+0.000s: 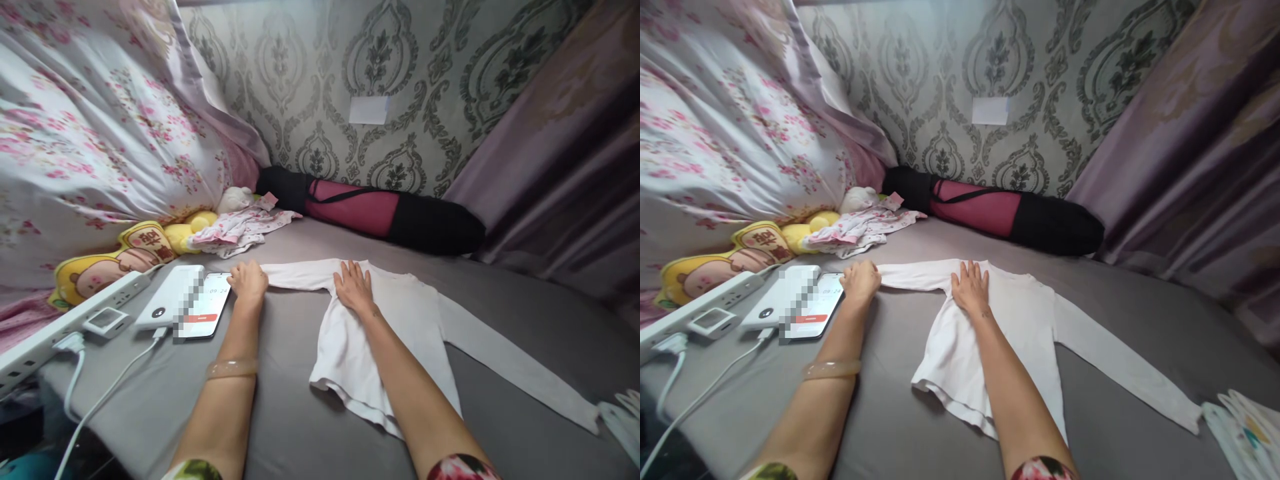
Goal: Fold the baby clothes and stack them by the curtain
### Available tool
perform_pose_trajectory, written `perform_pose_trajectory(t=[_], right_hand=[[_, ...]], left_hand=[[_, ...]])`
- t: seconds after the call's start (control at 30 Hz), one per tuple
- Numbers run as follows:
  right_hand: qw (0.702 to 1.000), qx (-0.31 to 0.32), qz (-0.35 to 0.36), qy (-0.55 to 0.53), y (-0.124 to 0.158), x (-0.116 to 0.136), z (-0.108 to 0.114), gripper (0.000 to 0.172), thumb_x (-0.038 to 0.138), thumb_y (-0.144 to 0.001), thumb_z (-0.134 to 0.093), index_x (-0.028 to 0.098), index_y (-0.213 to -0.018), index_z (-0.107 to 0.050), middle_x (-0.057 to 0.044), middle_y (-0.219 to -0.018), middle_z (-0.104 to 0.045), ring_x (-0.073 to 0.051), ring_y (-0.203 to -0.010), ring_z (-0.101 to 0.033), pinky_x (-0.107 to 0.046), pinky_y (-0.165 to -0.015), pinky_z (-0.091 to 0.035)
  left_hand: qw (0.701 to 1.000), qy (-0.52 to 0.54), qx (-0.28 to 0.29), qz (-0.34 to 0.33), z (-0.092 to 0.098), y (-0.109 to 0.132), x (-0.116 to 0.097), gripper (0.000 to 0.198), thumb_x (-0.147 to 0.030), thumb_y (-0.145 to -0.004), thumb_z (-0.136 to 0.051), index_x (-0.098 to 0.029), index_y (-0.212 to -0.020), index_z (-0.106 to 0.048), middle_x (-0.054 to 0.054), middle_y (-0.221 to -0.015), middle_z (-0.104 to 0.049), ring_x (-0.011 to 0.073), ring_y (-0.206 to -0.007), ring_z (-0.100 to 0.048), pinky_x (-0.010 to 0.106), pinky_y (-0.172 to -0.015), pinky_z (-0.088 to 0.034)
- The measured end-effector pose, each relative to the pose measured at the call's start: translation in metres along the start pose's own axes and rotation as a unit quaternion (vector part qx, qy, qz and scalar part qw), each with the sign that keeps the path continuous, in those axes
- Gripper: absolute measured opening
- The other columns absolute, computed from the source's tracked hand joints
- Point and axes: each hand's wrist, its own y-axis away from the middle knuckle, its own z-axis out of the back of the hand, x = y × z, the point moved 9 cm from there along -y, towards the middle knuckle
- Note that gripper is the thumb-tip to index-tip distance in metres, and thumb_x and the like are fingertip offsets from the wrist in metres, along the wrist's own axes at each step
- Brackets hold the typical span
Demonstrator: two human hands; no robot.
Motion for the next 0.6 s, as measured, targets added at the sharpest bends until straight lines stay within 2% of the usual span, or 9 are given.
perform_pose_trajectory(t=[0.1,0.17,0.3,0.4,0.47,0.6], right_hand=[[1.000,0.002,-0.003,0.006,0.000,0.000,-0.001,0.061,0.047,-0.098,-0.016,0.017,-0.151,-0.024,-0.009,-0.159,-0.016,-0.024,-0.145,-0.008,-0.047,-0.115,-0.001],[1.000,-0.001,-0.002,0.010,0.000,0.000,0.000,0.061,0.046,-0.098,-0.015,0.018,-0.151,-0.024,-0.009,-0.159,-0.016,-0.024,-0.145,-0.008,-0.047,-0.114,-0.001],[1.000,0.000,0.000,0.017,0.000,0.000,-0.001,0.060,0.047,-0.098,-0.014,0.018,-0.151,-0.024,-0.009,-0.159,-0.016,-0.024,-0.145,-0.007,-0.048,-0.114,-0.002],[1.000,-0.002,-0.001,0.014,-0.001,0.000,-0.001,0.060,0.046,-0.098,-0.016,0.018,-0.150,-0.025,-0.009,-0.158,-0.017,-0.024,-0.145,-0.008,-0.048,-0.114,-0.002],[1.000,-0.001,-0.003,0.018,-0.001,0.000,-0.001,0.060,0.046,-0.098,-0.016,0.018,-0.150,-0.025,-0.009,-0.158,-0.017,-0.024,-0.145,-0.008,-0.048,-0.114,-0.002],[0.999,0.013,-0.009,0.030,-0.002,0.000,-0.002,0.061,0.047,-0.098,-0.014,0.019,-0.152,-0.020,-0.008,-0.159,-0.014,-0.023,-0.145,-0.006,-0.047,-0.115,-0.001]], left_hand=[[0.998,0.039,-0.031,0.034,0.005,0.000,0.002,0.038,-0.020,-0.087,-0.040,-0.003,-0.118,-0.054,0.026,-0.116,-0.058,0.0352,-0.113,-0.053,0.043,-0.089,-0.044],[0.998,0.039,-0.032,0.045,0.002,-0.001,0.003,0.044,-0.028,-0.087,-0.046,0.001,-0.119,-0.052,0.028,-0.121,-0.056,0.0363,-0.116,-0.052,0.043,-0.091,-0.044],[0.996,0.054,0.031,0.056,-0.016,-0.010,0.012,0.051,-0.041,-0.084,-0.053,-0.003,-0.118,-0.054,0.026,-0.119,-0.059,0.0359,-0.114,-0.055,0.041,-0.091,-0.044],[0.995,0.065,0.064,0.033,-0.025,-0.019,0.015,0.038,-0.041,-0.083,-0.055,-0.009,-0.104,-0.061,0.021,-0.113,-0.064,0.0344,-0.111,-0.057,0.038,-0.088,-0.045],[0.996,0.072,0.047,0.007,-0.022,-0.023,0.011,0.026,-0.034,-0.082,-0.055,-0.013,-0.097,-0.062,0.018,-0.107,-0.065,0.0330,-0.110,-0.057,0.036,-0.087,-0.045],[0.989,0.143,-0.041,-0.017,-0.004,-0.027,0.003,0.021,-0.028,-0.088,-0.049,-0.018,-0.105,-0.056,0.012,-0.097,-0.067,0.0278,-0.096,-0.062,0.033,-0.078,-0.045]])
